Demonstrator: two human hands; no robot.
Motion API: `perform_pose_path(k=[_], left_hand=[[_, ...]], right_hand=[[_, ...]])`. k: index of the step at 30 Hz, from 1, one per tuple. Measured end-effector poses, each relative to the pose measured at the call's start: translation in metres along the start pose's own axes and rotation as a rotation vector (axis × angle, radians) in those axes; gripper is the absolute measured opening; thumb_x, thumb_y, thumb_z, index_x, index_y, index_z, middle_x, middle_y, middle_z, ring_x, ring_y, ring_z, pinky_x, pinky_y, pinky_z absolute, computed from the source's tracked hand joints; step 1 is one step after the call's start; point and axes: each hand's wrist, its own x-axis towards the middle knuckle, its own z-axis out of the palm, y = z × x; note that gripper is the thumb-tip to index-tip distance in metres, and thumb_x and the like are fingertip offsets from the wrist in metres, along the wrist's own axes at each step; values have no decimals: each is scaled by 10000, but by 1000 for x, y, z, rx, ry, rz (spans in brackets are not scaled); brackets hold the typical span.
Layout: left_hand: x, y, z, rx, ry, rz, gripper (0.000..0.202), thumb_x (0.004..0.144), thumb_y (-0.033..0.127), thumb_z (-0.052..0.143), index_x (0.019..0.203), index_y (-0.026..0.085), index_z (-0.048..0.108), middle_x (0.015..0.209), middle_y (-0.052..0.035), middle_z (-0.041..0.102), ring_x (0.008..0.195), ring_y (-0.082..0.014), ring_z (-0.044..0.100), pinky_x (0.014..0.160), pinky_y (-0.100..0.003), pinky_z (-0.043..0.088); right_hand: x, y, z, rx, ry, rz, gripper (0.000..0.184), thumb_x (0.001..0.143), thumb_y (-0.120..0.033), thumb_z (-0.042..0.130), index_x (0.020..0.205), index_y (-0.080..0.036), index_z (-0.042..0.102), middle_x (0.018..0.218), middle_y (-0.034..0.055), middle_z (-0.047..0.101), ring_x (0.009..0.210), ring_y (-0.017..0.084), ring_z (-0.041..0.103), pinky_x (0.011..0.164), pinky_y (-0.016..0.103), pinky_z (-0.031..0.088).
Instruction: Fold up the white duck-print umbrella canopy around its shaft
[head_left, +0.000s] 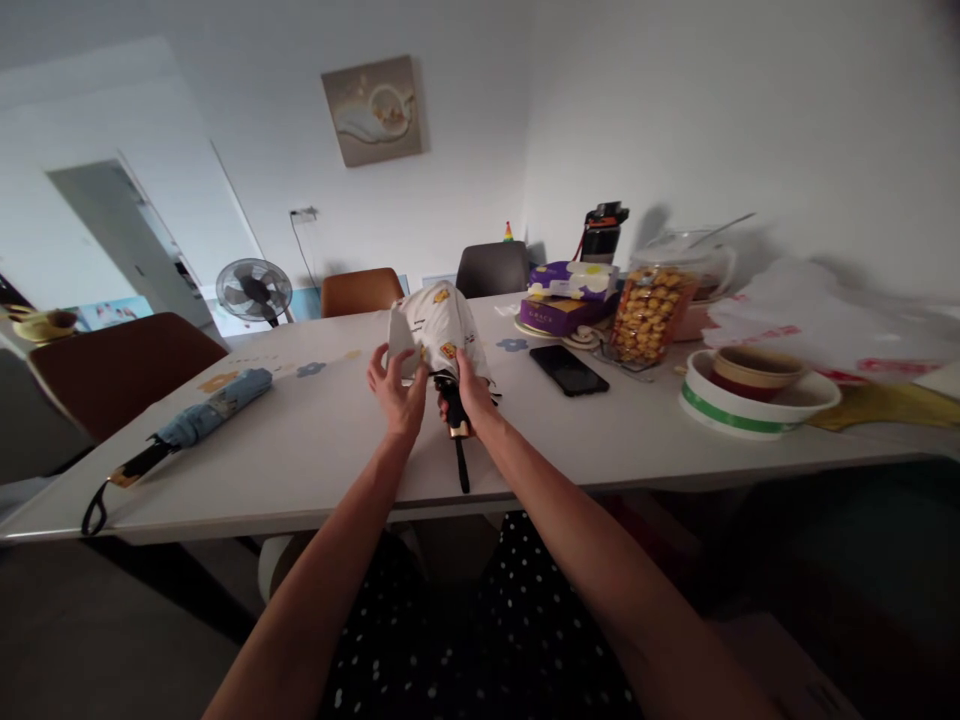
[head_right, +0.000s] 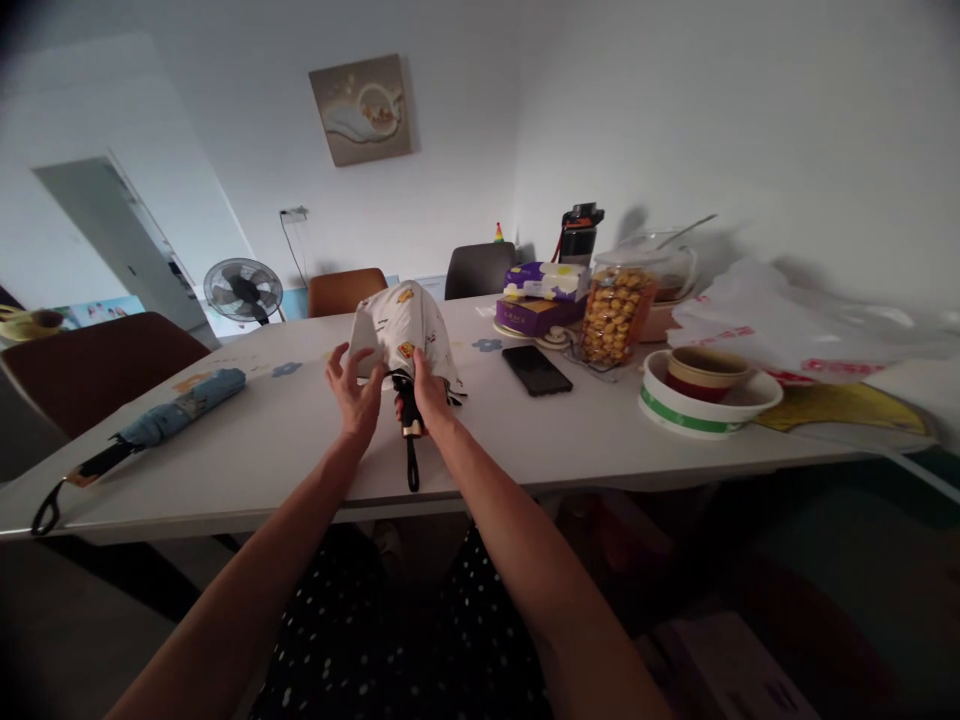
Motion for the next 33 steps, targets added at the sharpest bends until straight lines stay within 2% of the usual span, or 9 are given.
perform_pose_path(k=[4,9,13,18,24,29,33], left_hand=[[-2,6,0,12,-133,162,150,742,338,634,841,229,661,1265,-76,454,1244,-269,342,1047,-422,195],[-2,2,4,-17,-199,173,115,769,337,610,824,257,671,1255,-61,488,1245,-255,342,1050,-436,185],[-1,3,3,-23,-151,186,85,779,305,598,777,248,662,1186,-63,535,1181,-237,411,1023,-421,246],[0,2,0,129,-82,333,112,819,259,538,788,220,638,1106,-77,578,1115,-217,463,976,-396,303],[1,-1,0,286,-135,468,132,852,216,475,811,205,601,1024,-71,621,1037,-205,494,974,-393,293],[0,0,2,284,-131,434,152,871,204,433,836,205,581,986,-76,625,996,-201,506,959,-389,297],[-2,-5,4,212,-255,408,130,858,212,446,809,193,565,947,-84,628,956,-209,516,894,-385,345]], right_hand=[[0,-3,-2,40,61,-23,629,810,-720,281,669,-156,520,403,2,474,302,126,471,312,233,403],[0,-3,-4,46,87,-18,615,810,-714,300,661,-158,516,419,11,484,305,128,472,310,241,409],[-1,-1,-3,6,51,-44,624,782,-741,316,653,-162,512,423,10,483,307,132,482,305,238,406],[-1,-2,-2,39,109,-12,578,811,-695,334,702,-161,527,406,-4,473,296,130,462,294,241,403],[-2,-6,-1,84,152,31,518,827,-642,386,678,-165,520,398,-1,478,283,129,443,267,241,380],[-6,-10,-1,49,167,23,478,781,-620,499,646,-162,516,384,4,484,282,143,462,267,246,379],[-5,-8,-1,47,196,11,406,788,-528,551,621,-163,492,370,-8,468,272,128,439,268,235,370]])
